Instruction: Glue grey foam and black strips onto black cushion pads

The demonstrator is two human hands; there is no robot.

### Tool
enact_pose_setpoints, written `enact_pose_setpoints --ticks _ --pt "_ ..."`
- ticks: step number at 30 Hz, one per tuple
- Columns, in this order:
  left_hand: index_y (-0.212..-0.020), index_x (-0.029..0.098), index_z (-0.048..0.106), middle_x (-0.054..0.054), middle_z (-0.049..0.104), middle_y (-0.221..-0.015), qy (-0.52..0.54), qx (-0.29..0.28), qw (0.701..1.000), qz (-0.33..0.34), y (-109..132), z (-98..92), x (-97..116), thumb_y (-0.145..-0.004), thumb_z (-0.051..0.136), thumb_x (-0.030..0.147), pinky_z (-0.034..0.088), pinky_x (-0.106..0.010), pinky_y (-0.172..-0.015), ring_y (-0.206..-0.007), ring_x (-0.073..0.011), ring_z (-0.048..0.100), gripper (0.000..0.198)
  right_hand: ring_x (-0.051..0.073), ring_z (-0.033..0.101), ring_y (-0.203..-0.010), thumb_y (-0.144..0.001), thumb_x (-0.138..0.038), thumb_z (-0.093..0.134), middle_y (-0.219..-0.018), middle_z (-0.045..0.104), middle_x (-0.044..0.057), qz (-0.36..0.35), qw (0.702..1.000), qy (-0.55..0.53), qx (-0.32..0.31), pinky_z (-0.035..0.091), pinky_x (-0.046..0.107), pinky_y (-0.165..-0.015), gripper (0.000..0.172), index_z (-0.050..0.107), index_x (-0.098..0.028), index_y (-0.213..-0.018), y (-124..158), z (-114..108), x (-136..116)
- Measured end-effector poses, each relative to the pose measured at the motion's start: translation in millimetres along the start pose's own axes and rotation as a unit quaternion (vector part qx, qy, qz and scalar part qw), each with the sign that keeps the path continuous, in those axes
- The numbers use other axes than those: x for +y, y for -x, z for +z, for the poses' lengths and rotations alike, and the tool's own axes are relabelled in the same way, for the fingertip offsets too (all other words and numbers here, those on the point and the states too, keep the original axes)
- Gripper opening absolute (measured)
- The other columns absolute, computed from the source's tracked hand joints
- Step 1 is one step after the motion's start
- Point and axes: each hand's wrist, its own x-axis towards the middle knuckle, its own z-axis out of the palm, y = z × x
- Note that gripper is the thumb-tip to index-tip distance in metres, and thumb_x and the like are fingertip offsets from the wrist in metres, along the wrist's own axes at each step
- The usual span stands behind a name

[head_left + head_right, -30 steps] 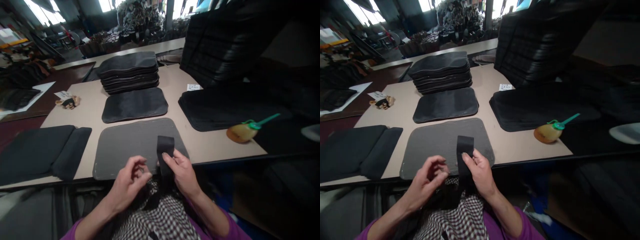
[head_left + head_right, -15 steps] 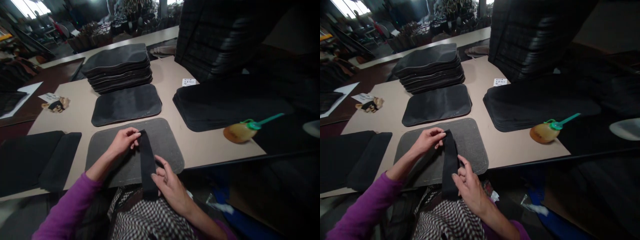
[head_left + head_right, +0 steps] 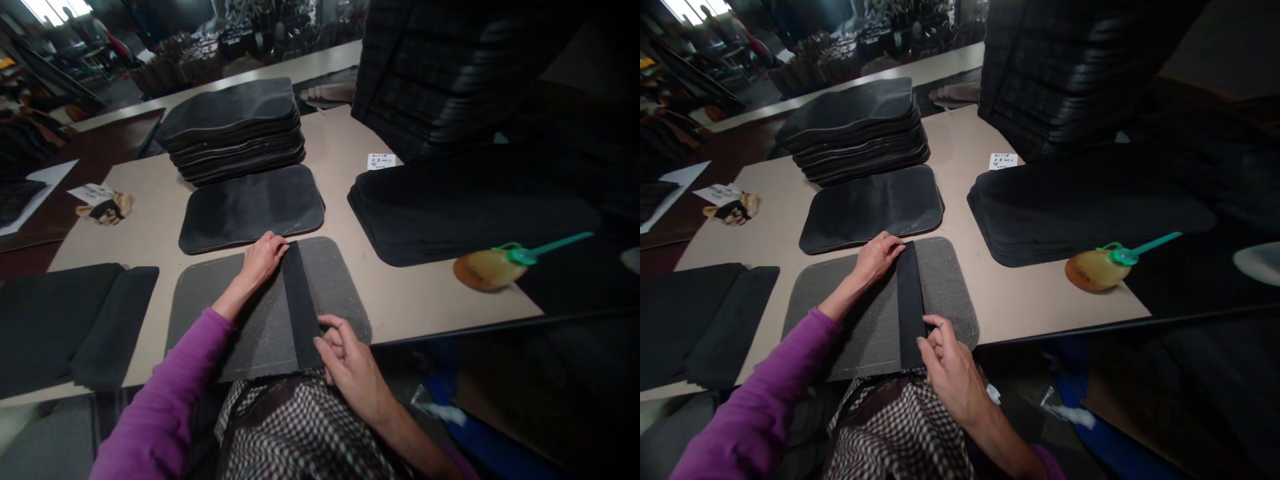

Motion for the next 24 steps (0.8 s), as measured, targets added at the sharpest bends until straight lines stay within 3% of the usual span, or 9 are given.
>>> enact_pose_setpoints --ticks 10,17,24 --pt "-0.117 0.028 0.066 -0.004 0.073 -0.117 -0.010 0.013 1.000 0.000 2 -1.8 8 -0.103 0.063 0.036 0.047 -0.029 -0.077 -0.103 -0.0216 0.070 0.017 0.012 0.049 -0.062 -0.108 -0.044 0.050 -0.075 0.048 -0.006 -0.028 0.998 0.056 0.021 0.039 0.027 -0.063 0.031 0.050 -0.021 -0.128 -2 -1 9" --pt "-0.116 0.027 0.066 -0.006 0.070 -0.116 -0.083 -0.009 0.997 0.005 3 -5.1 18 -0.108 0.052 0.038 0.044 -0.029 -0.072 -0.103 -0.0221 0.069 0.019 0.012 0.048 -0.060 -0.106 -0.043 0.052 -0.072 0.047 -0.007 -0.033 0.997 0.061 0.026 0.038 0.027 -0.061 0.027 0.053 -0.021 -0.120 -3 -6 5" --pt "-0.126 0.027 0.062 -0.007 0.068 -0.122 -0.068 0.003 0.998 -0.013 7 -4.1 17 -0.107 0.052 0.033 0.048 -0.033 -0.084 -0.107 -0.0242 0.066 0.023 0.011 0.049 -0.058 -0.103 -0.043 0.057 -0.070 0.051 -0.007 -0.034 0.997 0.053 0.041 0.038 0.025 -0.058 0.026 0.054 -0.021 -0.116 -4 -9 2"
